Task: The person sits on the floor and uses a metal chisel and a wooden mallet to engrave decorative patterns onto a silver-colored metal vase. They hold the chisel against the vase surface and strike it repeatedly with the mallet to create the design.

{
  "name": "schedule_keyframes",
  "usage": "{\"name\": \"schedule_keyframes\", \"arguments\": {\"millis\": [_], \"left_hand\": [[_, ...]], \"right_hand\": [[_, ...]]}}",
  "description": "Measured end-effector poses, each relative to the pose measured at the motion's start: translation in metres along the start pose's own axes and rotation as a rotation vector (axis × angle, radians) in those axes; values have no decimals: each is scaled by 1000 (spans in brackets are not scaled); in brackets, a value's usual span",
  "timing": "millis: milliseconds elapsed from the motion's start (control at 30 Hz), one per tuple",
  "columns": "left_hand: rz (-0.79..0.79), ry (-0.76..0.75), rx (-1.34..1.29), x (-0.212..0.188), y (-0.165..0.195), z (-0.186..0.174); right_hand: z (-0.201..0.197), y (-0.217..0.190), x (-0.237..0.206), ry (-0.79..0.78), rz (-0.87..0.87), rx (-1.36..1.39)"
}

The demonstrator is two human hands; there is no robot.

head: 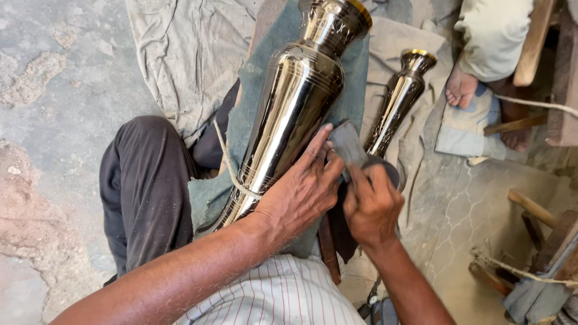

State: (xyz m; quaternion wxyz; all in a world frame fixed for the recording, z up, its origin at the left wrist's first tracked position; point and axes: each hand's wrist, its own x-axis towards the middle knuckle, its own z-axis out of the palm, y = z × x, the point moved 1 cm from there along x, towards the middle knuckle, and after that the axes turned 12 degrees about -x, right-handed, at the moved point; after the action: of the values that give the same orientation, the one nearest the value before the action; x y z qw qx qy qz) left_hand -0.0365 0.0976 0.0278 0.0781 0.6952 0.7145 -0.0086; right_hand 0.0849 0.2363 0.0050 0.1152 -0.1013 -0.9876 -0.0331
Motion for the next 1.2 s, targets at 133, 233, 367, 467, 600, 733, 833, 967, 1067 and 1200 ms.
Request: {"name": "schedule_keyframes", "arguments": {"millis": [133, 233, 367, 467, 600, 733, 833, 967, 1067, 1200], "left_hand": [[1, 14, 7, 1, 2, 0], [-27, 5, -7, 2, 2, 0], [13, -28, -25, 2, 1, -4], [-20, 35, -18, 0, 0, -6], [7, 4, 18, -2, 2, -5], [-23, -24, -24, -2, 1, -1], [-3, 56, 20, -5, 2, 0], [-23, 30, 20, -8, 6, -3], [-36, 34, 3, -10, 12, -4], [-54, 82, -43, -8, 16, -1]], "right_hand": [[-1, 1, -2, -46, 0, 17], [-4, -1, -1, 12, 18, 41], [-5, -5, 3, -66, 36, 8], [-4, -6, 4, -1, -8, 19], [-3, -5, -3, -38, 1, 19], [-4, -6, -3, -2, 43, 36], [-1, -10, 6, -7, -10, -29], [0, -14, 14, 10, -16, -24], [-4, -10, 7, 23, 11, 12], [-14, 5, -14, 86, 91, 173]]}}
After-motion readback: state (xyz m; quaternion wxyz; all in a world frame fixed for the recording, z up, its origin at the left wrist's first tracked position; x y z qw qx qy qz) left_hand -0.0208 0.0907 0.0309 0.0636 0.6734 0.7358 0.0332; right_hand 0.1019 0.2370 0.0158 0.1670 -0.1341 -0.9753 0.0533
